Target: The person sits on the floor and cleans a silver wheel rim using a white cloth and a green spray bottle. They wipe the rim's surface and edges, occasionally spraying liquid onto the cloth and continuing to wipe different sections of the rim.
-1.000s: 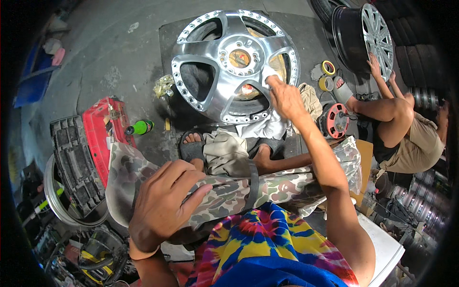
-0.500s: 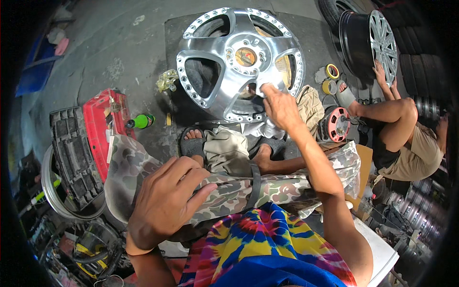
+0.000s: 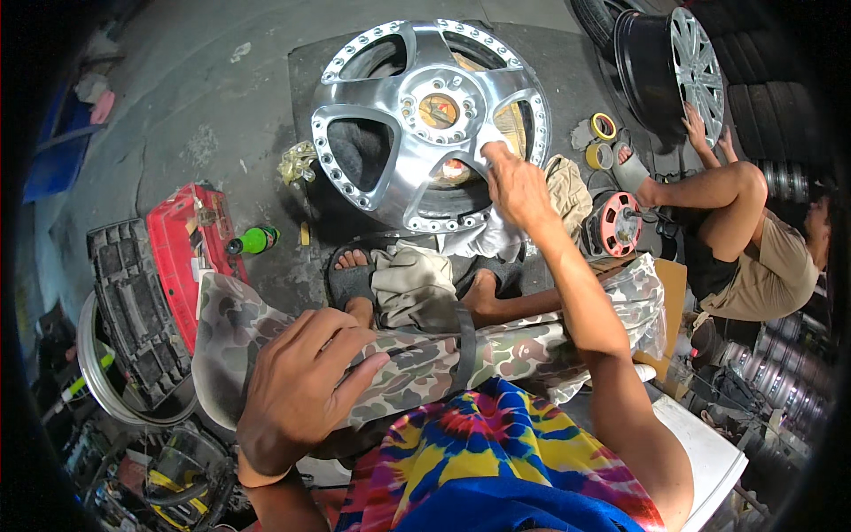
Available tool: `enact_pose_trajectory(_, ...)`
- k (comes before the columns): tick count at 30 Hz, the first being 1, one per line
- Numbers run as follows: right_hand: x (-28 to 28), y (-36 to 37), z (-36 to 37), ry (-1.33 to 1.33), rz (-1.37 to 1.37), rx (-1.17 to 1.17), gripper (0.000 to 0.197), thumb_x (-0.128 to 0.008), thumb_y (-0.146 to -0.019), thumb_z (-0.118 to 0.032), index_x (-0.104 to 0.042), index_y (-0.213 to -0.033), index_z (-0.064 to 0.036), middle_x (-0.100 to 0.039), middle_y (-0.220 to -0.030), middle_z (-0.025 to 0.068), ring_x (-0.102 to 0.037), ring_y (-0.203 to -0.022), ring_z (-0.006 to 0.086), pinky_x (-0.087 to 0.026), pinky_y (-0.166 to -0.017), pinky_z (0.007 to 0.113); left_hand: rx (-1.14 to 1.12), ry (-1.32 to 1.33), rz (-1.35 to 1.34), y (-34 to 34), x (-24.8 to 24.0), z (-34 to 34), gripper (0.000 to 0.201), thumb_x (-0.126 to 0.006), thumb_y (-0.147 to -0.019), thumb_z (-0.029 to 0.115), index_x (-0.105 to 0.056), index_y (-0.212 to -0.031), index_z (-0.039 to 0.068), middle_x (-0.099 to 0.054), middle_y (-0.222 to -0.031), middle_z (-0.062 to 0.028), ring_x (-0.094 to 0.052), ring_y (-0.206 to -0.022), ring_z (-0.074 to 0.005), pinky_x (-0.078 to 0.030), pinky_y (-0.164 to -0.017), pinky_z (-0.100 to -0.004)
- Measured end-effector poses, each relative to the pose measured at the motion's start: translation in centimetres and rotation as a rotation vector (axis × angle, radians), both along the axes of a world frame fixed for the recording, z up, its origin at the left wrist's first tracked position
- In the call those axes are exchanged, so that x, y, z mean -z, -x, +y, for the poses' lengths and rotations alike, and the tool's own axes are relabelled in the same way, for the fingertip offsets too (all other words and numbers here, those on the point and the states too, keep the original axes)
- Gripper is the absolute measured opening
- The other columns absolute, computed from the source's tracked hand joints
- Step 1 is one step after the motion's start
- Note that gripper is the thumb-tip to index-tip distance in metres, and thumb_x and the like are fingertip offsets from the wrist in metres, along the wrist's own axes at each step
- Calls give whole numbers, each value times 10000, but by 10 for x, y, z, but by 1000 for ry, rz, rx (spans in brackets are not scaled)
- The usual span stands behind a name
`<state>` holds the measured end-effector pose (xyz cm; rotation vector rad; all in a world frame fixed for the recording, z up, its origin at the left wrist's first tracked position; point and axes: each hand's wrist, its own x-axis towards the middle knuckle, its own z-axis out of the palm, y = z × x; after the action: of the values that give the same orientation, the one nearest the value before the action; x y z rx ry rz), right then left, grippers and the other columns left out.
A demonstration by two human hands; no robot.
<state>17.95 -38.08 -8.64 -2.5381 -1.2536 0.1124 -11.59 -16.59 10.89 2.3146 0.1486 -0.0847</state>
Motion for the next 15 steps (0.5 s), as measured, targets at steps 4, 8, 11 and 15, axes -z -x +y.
enact_pose_trajectory(4,10,-36,6,-55,-78,-14,275,-643,-903,-50,-531,-1154,-70,-678,-1055,205,-680,-868,477,-538,-706,562,9,1,6,-3,-2,1,204,-811,-854,134,-698,-994,39,-657,-968,-110,-664,-885,-332,-537,-754,-433)
enact_pose_trajectory(8,6,-30,11,-57,-84,-10,266,-617,-899,-35,-523,-1146,-66,-678,-1036,213,-680,-846,479,-534,-689,569,-35,12,37,-4,-4,-2,223,-833,-820,130,-721,-982,26,-699,-970,-126,-695,-890,-347,-552,-777,-431)
enact_pose_trajectory(11,2,-23,10,-17,-63,14,271,-600,-888,-21,-519,-1143,-69,-677,-1029,213,-676,-834,478,-529,-676,569,-39,19,36,-5,-5,-2,225,-834,-819,128,-717,-980,23,-699,-973,-124,-694,-885,-345,-551,-776,-432)
enact_pose_trajectory(15,5,-39,18,-65,-92,2,244,-603,-892,-43,-526,-1122,-67,-673,-1036,208,-674,-835,485,-526,-695,576,-10,18,27,-7,-3,0,230,-834,-816,123,-711,-981,19,-696,-973,-122,-691,-879,-344,-549,-777,-433)
